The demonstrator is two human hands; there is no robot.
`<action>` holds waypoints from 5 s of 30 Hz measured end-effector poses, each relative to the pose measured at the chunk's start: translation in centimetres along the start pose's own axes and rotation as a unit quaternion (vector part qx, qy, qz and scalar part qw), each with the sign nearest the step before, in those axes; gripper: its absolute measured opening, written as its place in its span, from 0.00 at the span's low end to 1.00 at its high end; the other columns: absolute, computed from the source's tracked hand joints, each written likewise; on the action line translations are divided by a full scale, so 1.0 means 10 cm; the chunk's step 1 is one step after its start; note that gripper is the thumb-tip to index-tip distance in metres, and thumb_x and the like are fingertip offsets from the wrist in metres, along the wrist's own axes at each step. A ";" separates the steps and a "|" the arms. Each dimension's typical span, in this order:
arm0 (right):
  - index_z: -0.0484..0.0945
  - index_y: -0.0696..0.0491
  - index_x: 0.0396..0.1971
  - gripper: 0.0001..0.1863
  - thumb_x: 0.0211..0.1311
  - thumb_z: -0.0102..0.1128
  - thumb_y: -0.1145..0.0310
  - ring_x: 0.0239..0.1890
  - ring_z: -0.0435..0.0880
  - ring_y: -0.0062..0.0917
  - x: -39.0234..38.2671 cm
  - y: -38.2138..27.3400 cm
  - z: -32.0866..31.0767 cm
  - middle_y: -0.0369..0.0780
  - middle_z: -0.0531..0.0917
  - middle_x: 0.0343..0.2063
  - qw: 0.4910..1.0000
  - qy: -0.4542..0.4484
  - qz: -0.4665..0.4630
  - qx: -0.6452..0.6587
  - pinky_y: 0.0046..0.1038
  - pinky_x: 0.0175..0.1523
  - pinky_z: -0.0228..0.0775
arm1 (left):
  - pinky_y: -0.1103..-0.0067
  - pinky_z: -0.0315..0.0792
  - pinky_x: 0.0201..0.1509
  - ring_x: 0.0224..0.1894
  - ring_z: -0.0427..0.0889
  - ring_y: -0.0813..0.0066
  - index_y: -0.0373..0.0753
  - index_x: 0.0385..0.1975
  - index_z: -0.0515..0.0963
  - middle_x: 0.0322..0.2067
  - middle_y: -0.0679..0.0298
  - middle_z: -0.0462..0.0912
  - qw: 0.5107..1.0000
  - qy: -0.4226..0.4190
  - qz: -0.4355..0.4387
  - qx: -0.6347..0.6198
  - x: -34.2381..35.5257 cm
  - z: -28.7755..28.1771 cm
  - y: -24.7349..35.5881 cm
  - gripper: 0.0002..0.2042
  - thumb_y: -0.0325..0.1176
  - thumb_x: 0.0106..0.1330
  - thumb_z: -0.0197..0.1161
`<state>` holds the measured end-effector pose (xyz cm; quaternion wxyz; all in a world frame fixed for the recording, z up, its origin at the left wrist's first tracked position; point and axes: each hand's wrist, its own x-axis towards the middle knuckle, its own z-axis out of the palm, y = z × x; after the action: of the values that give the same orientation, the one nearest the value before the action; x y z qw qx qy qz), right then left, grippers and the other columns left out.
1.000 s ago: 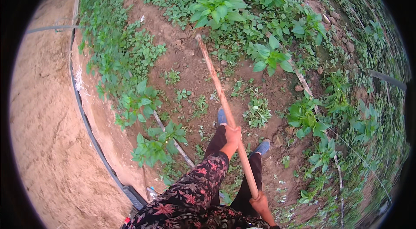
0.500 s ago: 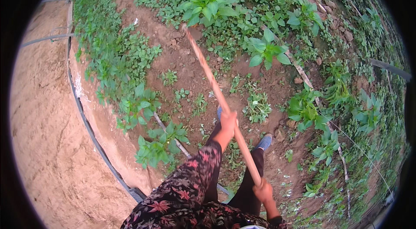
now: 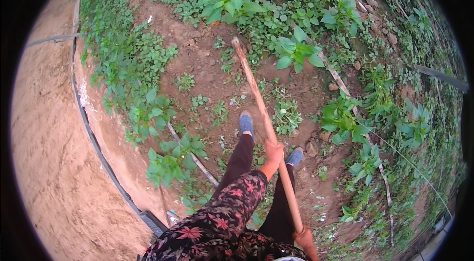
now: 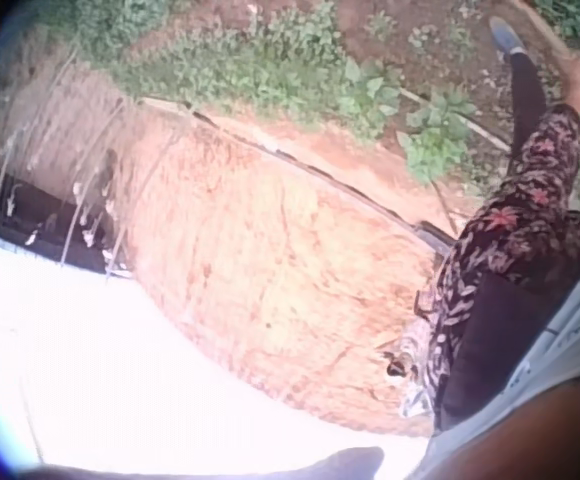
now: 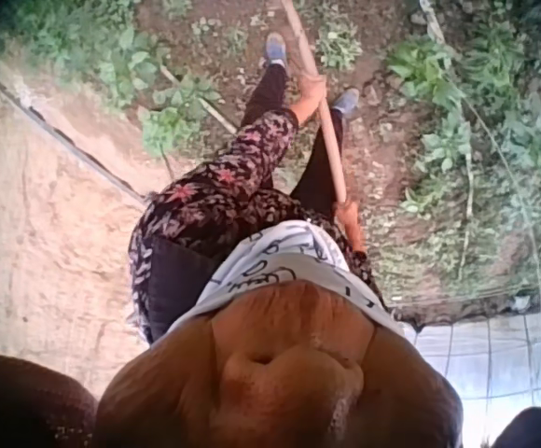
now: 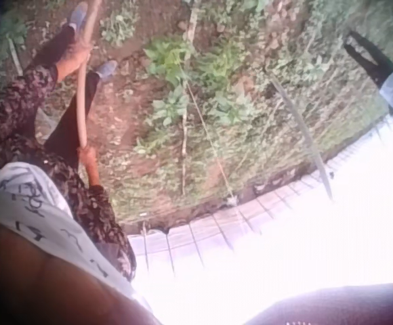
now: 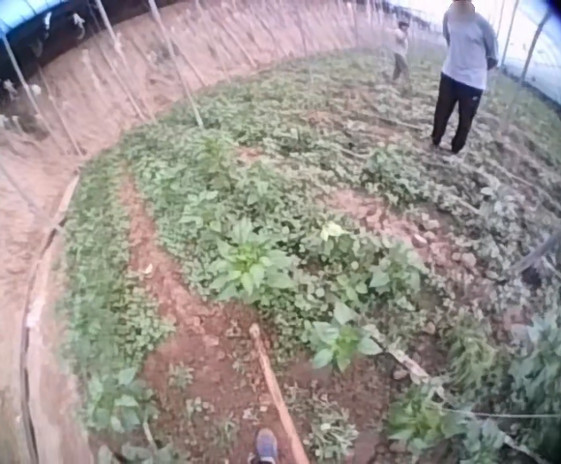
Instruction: The person uses a hoe to loosen soil and remove weeds around small green plants in a garden bed. They repeatedly strike the ground and pull back soil, occasionally using their hand to clear debris near the plants.
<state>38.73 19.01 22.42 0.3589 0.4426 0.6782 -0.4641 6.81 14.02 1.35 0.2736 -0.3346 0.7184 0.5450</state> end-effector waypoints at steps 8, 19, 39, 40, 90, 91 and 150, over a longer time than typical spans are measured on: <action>0.71 0.54 0.29 0.18 0.37 0.62 0.61 0.30 0.79 0.50 -1.08 1.20 -0.10 0.51 0.79 0.24 0.988 -0.017 0.089 -0.126 0.44 0.35 0.72 | 0.77 0.64 0.08 0.09 0.70 0.74 0.39 0.38 0.56 0.15 0.63 0.68 0.988 -0.019 -0.154 0.001 -1.52 -0.19 -0.74 0.18 0.27 0.55 0.60; 0.72 0.56 0.31 0.17 0.38 0.59 0.66 0.30 0.78 0.52 0.14 0.23 -0.25 0.54 0.78 0.24 0.994 0.044 0.000 -0.103 0.43 0.35 0.71 | 0.77 0.64 0.10 0.11 0.69 0.74 0.39 0.31 0.59 0.16 0.65 0.67 0.996 -0.045 -0.015 -0.071 -0.24 0.23 0.15 0.12 0.27 0.56 0.59; 0.71 0.58 0.32 0.20 0.39 0.62 0.63 0.34 0.78 0.53 0.66 -0.48 0.22 0.56 0.79 0.27 0.995 0.068 0.012 0.069 0.45 0.39 0.71 | 0.77 0.67 0.14 0.16 0.70 0.74 0.41 0.37 0.57 0.20 0.64 0.68 0.990 -0.139 0.036 0.011 0.49 0.59 0.79 0.17 0.29 0.57 0.61; 0.71 0.58 0.32 0.19 0.39 0.61 0.63 0.34 0.78 0.53 0.83 -0.75 0.16 0.56 0.79 0.28 0.995 0.073 0.004 0.064 0.45 0.40 0.71 | 0.77 0.67 0.15 0.16 0.70 0.74 0.40 0.37 0.57 0.21 0.64 0.68 0.988 -0.148 0.050 0.016 0.66 0.67 1.01 0.17 0.29 0.57 0.61; 0.72 0.58 0.31 0.16 0.41 0.60 0.66 0.35 0.80 0.49 0.80 -1.09 0.71 0.55 0.80 0.27 0.986 0.014 0.037 0.165 0.40 0.39 0.72 | 0.78 0.63 0.10 0.11 0.69 0.75 0.37 0.37 0.59 0.18 0.62 0.69 0.979 -0.059 0.062 0.186 0.90 0.38 0.81 0.15 0.28 0.57 0.58; 0.72 0.59 0.29 0.16 0.40 0.60 0.65 0.35 0.80 0.49 0.73 -0.92 0.81 0.55 0.80 0.27 0.976 -0.013 0.070 0.204 0.41 0.39 0.72 | 0.78 0.64 0.10 0.11 0.70 0.74 0.37 0.38 0.59 0.17 0.62 0.70 0.981 -0.066 0.063 0.172 0.80 0.38 0.80 0.15 0.28 0.56 0.59; 0.69 0.57 0.25 0.14 0.39 0.58 0.66 0.30 0.78 0.54 0.72 -1.30 0.33 0.56 0.78 0.22 0.988 0.100 0.024 0.118 0.45 0.35 0.71 | 0.78 0.62 0.11 0.11 0.67 0.76 0.38 0.36 0.58 0.17 0.65 0.67 0.984 -0.139 0.064 0.094 0.73 0.77 1.02 0.15 0.27 0.56 0.58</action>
<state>24.32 15.48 18.99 0.2455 0.5426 0.6400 -0.4855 -5.52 21.99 0.00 0.3655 -0.1814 0.7415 0.5326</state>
